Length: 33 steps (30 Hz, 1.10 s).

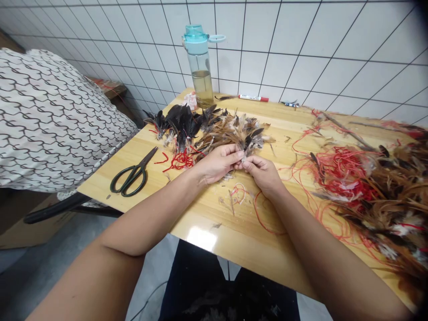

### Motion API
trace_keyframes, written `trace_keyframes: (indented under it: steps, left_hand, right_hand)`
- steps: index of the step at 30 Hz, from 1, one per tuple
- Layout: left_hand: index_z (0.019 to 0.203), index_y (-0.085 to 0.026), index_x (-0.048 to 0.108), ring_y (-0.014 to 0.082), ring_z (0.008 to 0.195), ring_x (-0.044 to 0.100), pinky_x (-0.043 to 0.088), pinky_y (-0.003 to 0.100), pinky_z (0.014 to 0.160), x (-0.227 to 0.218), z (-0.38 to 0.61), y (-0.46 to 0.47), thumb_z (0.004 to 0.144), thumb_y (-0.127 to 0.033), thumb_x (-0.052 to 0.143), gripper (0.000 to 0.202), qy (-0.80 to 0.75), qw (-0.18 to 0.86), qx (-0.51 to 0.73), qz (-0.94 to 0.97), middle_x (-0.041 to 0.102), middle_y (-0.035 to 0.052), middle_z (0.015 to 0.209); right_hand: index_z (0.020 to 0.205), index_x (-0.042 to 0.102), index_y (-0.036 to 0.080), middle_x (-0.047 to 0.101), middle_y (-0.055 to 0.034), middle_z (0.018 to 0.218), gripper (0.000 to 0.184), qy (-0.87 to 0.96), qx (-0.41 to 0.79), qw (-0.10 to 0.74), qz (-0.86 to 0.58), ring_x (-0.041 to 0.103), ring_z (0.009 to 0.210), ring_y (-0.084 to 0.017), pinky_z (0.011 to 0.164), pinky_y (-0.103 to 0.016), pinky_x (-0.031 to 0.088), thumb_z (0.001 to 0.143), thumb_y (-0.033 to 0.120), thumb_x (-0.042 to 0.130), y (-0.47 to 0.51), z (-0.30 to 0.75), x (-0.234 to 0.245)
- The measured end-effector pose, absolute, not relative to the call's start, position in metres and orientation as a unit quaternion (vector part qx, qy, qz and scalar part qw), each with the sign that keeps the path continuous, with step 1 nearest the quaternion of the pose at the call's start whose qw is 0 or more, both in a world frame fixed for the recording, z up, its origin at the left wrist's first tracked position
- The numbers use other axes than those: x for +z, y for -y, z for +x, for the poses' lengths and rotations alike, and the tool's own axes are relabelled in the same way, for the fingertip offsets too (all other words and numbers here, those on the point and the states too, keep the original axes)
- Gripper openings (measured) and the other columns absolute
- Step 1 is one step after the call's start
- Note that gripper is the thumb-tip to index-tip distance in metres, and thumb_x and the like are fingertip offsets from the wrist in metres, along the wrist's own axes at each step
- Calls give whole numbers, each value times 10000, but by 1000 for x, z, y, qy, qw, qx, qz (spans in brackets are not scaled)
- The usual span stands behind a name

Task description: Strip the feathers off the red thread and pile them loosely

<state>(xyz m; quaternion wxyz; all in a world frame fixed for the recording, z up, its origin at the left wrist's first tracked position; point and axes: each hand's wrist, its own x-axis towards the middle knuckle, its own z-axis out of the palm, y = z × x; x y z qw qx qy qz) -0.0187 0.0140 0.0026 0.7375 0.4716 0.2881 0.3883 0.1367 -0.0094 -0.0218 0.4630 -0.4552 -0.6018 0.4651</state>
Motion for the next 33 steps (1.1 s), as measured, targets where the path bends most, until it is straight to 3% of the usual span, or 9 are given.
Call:
trace_keyframes:
  steps: [15, 23, 30, 33]
  left_hand:
    - [702, -142, 530, 56, 560, 447, 347, 210, 577, -1, -20, -18, 678, -378, 798, 358, -324, 665, 435, 513, 522, -41, 601]
    - [729, -129, 572, 72, 619, 461, 351, 211, 600, -4, -19, -16, 756, -293, 687, 202, -389, 545, 402, 625, 542, -36, 662]
    - [715, -128, 568, 90, 637, 529, 410, 228, 648, -3, -16, -14, 761, -270, 680, 186, -357, 574, 387, 627, 588, -9, 665]
    - [795, -133, 585, 99, 675, 562, 437, 233, 682, 4, -19, -16, 740, -280, 705, 197, -334, 583, 398, 625, 614, -1, 718]
  right_hand:
    - [845, 666, 198, 648, -8, 767, 315, 560, 479, 489, -467, 565, 722, -138, 660, -272, 451, 716, 485, 679, 7, 138, -26]
    - [728, 653, 192, 634, -2, 719, 203, 592, 455, 488, -451, 554, 716, -146, 712, -294, 443, 732, 395, 663, 6, 140, -30]
    - [650, 637, 202, 595, -9, 709, 200, 638, 385, 485, -457, 523, 725, -157, 742, -314, 415, 771, 359, 613, 2, 142, -37]
    - [639, 589, 204, 556, -3, 691, 254, 643, 388, 485, -447, 501, 724, -153, 740, -307, 398, 807, 394, 586, 3, 142, -35]
